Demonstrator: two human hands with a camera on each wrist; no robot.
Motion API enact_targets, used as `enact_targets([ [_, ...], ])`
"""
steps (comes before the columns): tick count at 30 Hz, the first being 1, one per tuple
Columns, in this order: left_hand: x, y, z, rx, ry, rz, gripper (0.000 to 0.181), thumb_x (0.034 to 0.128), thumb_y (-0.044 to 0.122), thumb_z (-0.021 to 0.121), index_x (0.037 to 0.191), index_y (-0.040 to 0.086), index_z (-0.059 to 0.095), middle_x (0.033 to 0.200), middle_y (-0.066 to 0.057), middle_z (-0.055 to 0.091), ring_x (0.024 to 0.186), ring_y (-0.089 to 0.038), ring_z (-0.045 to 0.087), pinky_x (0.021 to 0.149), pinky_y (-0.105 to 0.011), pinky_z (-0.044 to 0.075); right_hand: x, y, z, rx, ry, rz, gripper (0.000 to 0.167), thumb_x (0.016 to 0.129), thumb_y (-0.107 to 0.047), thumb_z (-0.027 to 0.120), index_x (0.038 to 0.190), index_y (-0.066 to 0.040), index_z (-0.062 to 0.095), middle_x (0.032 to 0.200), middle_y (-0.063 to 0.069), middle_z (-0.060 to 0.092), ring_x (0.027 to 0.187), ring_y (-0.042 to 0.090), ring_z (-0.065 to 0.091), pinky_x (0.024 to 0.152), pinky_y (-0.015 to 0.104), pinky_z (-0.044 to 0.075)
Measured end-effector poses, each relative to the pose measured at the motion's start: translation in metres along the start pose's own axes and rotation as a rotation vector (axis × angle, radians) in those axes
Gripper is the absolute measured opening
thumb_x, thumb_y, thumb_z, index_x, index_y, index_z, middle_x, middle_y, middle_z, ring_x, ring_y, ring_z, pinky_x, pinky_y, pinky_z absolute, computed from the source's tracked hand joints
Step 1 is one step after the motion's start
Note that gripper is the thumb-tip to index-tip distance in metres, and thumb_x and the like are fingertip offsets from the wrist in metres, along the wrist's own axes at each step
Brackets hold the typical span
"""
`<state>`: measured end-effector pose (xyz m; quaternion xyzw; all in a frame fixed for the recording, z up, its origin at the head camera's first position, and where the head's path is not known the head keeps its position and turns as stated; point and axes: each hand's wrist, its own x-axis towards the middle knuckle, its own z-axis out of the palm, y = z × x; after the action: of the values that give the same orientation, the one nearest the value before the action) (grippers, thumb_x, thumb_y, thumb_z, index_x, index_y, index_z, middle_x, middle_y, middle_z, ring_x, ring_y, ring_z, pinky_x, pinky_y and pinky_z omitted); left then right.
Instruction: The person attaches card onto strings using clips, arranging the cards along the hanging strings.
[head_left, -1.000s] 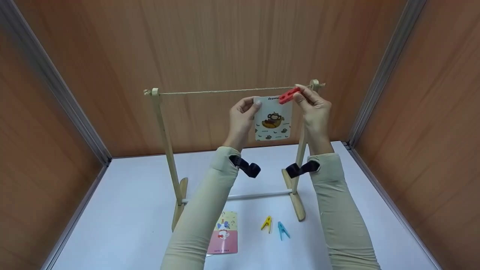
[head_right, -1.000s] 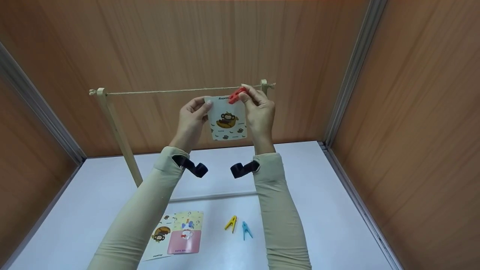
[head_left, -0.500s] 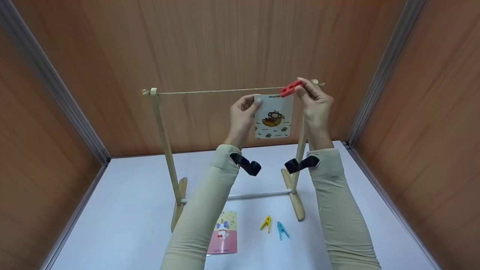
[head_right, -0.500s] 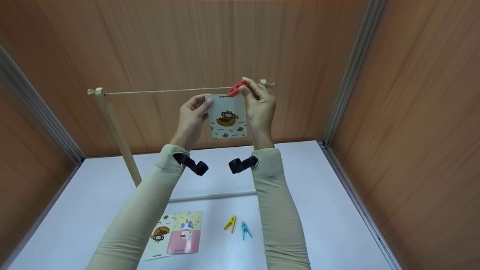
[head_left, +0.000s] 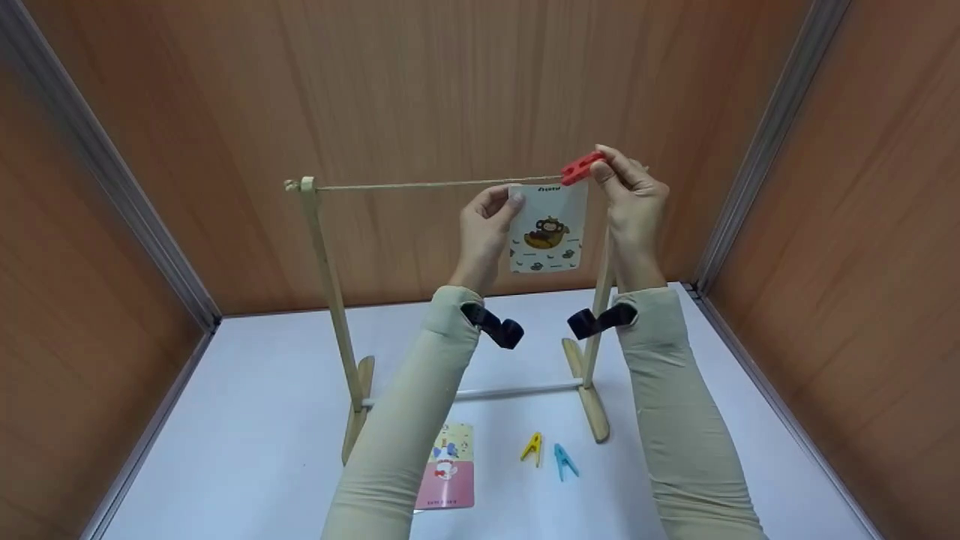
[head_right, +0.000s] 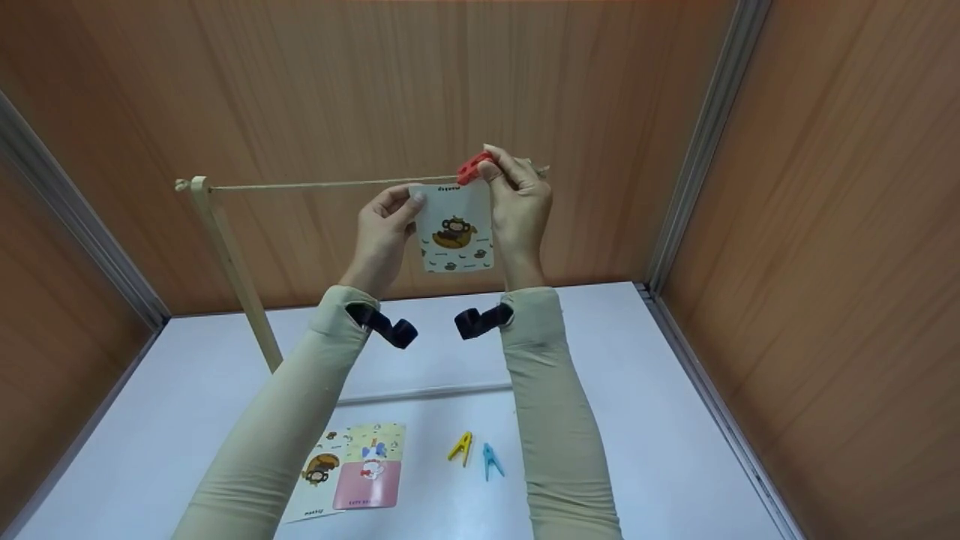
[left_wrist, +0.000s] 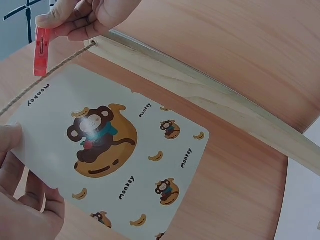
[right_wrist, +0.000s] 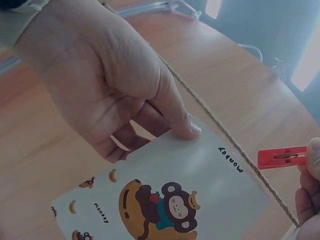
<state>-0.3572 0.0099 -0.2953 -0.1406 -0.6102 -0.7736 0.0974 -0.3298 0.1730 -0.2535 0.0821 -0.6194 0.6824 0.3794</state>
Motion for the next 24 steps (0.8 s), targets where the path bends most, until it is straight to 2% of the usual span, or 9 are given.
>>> enact_targets([
  [5, 0.0018, 0.0003, 0.0008, -0.01, 0.012, 0.019, 0.022, 0.0937, 0.014, 0.062, 0.114, 0.005, 0.063, 0.108, -0.009, 0.067, 0.095, -0.016, 0.063, 0.082, -0.026, 0.05, 0.0018, -0.0008, 0.0012, -0.027, -0.007, -0.016, 0.037, 0.08, -0.02, 0.071, 0.11, 0.002, 0.071, 0.084, -0.012, 0.067, 0.083, 0.008, 0.051, 0.077, 0.018, 0.044],
  [7, 0.0022, 0.0001, 0.0008, -0.008, 0.013, 0.019, 0.022, 0.0937, 0.014, 0.062, 0.114, 0.006, 0.063, 0.108, -0.009, 0.067, 0.096, -0.016, 0.063, 0.082, -0.027, 0.05, 0.0023, -0.0007, 0.002, -0.032, -0.011, -0.024, 0.037, 0.08, -0.02, 0.07, 0.11, 0.003, 0.07, 0.083, -0.013, 0.067, 0.082, 0.008, 0.051, 0.076, 0.018, 0.042],
  [9, 0.0023, 0.0005, 0.001, -0.004, 0.013, 0.014, 0.023, 0.0937, 0.015, 0.062, 0.114, 0.006, 0.063, 0.108, -0.009, 0.067, 0.096, -0.017, 0.063, 0.082, -0.027, 0.049, 0.0027, -0.0006, 0.0027, -0.032, -0.014, -0.036, 0.038, 0.079, -0.02, 0.071, 0.109, 0.004, 0.07, 0.082, -0.012, 0.067, 0.08, 0.008, 0.053, 0.08, 0.021, 0.039],
  [12, 0.0025, 0.001, 0.0014, 0.002, 0.014, 0.007, 0.023, 0.0937, 0.015, 0.062, 0.114, 0.005, 0.063, 0.108, -0.009, 0.067, 0.097, -0.017, 0.063, 0.082, -0.027, 0.049, 0.0032, -0.0002, 0.0036, -0.034, -0.015, -0.033, 0.038, 0.079, -0.021, 0.072, 0.109, 0.002, 0.071, 0.084, -0.008, 0.068, 0.081, 0.008, 0.057, 0.095, 0.023, 0.036],
  [16, 0.0033, 0.0014, 0.0022, 0.002, 0.017, 0.006, 0.022, 0.0936, 0.015, 0.063, 0.113, 0.005, 0.063, 0.106, -0.009, 0.067, 0.095, -0.016, 0.064, 0.08, -0.026, 0.049, 0.0025, 0.0004, 0.0051, -0.06, -0.019, -0.037, 0.038, 0.078, -0.023, 0.073, 0.109, -0.001, 0.072, 0.086, -0.005, 0.07, 0.085, 0.008, 0.06, 0.115, 0.025, 0.018],
  [17, 0.0033, 0.0015, 0.0024, 0.004, 0.018, 0.005, 0.022, 0.0936, 0.015, 0.063, 0.113, 0.004, 0.064, 0.106, -0.009, 0.067, 0.094, -0.016, 0.064, 0.079, -0.026, 0.049, 0.002, 0.0005, 0.0056, -0.069, -0.023, -0.038, 0.037, 0.078, -0.022, 0.072, 0.109, -0.001, 0.072, 0.086, -0.006, 0.069, 0.085, 0.008, 0.06, 0.115, 0.026, 0.021],
  [21, 0.0032, 0.0012, 0.0019, 0.011, 0.019, 0.014, 0.022, 0.0937, 0.014, 0.062, 0.113, 0.004, 0.063, 0.105, -0.008, 0.067, 0.094, -0.015, 0.063, 0.08, -0.025, 0.049, 0.0003, 0.0011, 0.0073, -0.073, -0.05, -0.024, 0.032, 0.082, -0.018, 0.071, 0.11, -0.002, 0.072, 0.086, -0.009, 0.066, 0.084, 0.008, 0.053, 0.091, 0.019, 0.042],
  [23, 0.0029, 0.001, 0.0015, 0.014, 0.02, 0.022, 0.022, 0.0939, 0.014, 0.062, 0.113, 0.004, 0.063, 0.105, -0.008, 0.067, 0.094, -0.015, 0.063, 0.08, -0.025, 0.049, -0.0004, 0.0014, 0.0078, -0.072, -0.064, -0.016, 0.031, 0.083, -0.016, 0.07, 0.11, -0.002, 0.071, 0.087, -0.009, 0.065, 0.084, 0.008, 0.051, 0.076, 0.018, 0.047],
  [24, 0.0028, 0.0007, 0.0013, 0.015, 0.02, 0.025, 0.022, 0.094, 0.014, 0.062, 0.113, 0.004, 0.063, 0.105, -0.008, 0.067, 0.095, -0.015, 0.063, 0.08, -0.025, 0.049, -0.0005, 0.0018, 0.0079, -0.079, -0.068, -0.014, 0.03, 0.084, -0.015, 0.07, 0.111, -0.002, 0.071, 0.087, -0.009, 0.065, 0.083, 0.008, 0.052, 0.075, 0.018, 0.047],
])
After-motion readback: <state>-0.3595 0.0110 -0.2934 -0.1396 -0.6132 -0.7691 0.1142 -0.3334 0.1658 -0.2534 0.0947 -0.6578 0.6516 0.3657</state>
